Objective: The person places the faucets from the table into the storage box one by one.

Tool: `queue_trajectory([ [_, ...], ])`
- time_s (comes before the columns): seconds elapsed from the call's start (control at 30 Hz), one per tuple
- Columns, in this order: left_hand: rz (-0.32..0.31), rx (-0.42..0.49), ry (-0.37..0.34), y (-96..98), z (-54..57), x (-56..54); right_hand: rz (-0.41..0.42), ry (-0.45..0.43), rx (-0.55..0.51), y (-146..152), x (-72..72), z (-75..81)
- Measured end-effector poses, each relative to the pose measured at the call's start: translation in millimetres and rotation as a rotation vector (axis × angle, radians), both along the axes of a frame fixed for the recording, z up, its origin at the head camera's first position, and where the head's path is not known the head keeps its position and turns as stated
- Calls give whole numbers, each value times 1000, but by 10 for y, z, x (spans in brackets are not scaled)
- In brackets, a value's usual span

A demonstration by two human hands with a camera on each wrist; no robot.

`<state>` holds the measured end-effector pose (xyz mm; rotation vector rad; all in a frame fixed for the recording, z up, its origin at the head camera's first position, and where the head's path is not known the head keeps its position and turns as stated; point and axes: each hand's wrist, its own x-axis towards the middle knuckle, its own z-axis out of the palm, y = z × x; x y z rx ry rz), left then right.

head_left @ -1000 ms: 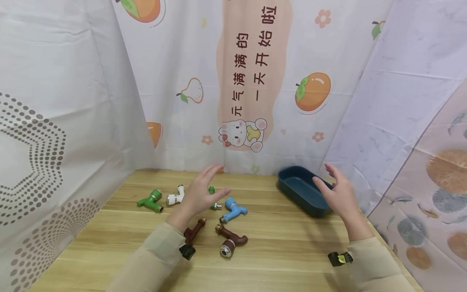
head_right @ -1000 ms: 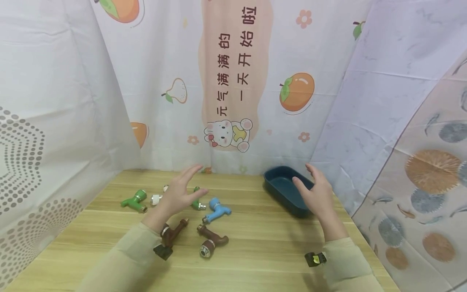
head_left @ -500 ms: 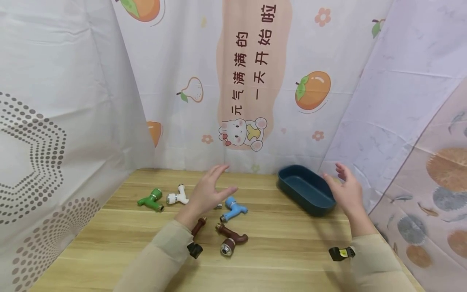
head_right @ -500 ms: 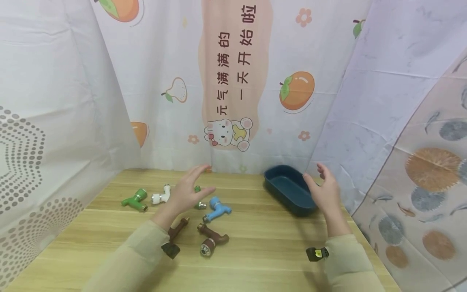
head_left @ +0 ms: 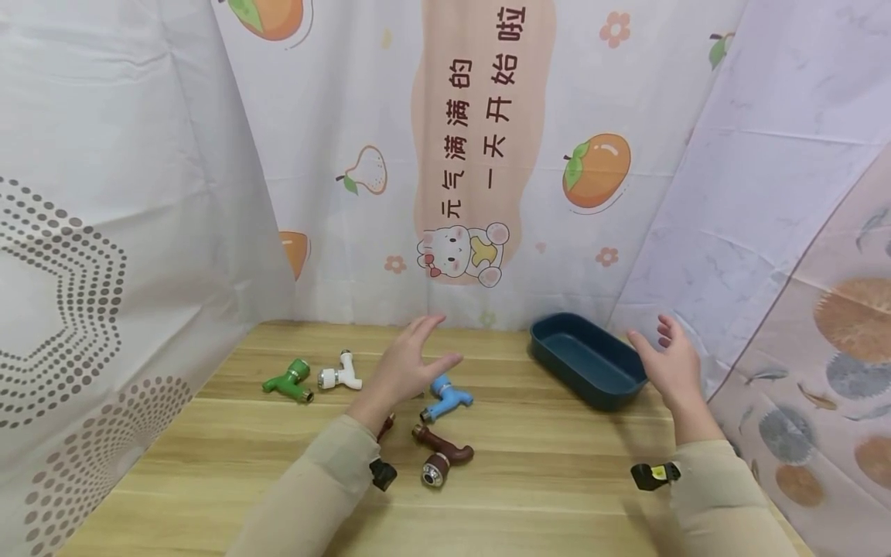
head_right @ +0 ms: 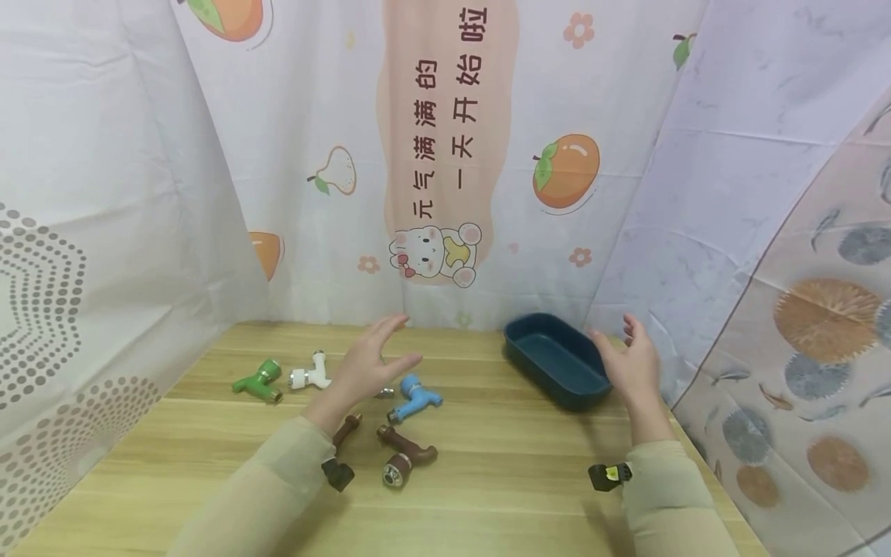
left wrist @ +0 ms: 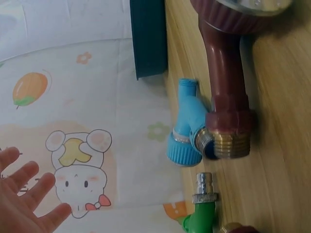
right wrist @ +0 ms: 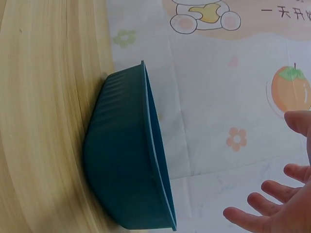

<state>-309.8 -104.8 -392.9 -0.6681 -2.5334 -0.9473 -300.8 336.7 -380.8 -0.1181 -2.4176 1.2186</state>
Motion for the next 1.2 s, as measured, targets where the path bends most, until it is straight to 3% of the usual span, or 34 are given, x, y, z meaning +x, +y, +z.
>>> queue_trajectory([
  [0.3,-32,58,-27,130,-22,-81,-3,-51,31,59,-51,-53],
  [0.63,3,16,-77,246,-7,-103,4,-105,31,116,-112,-87],
  [0.93,-11,45,-107,352,2,-130,3,-132,20,191,-145,-171],
  [1.2,-45,120,-147,443,-22,-178,16,-180,-134,216,-143,-232],
])
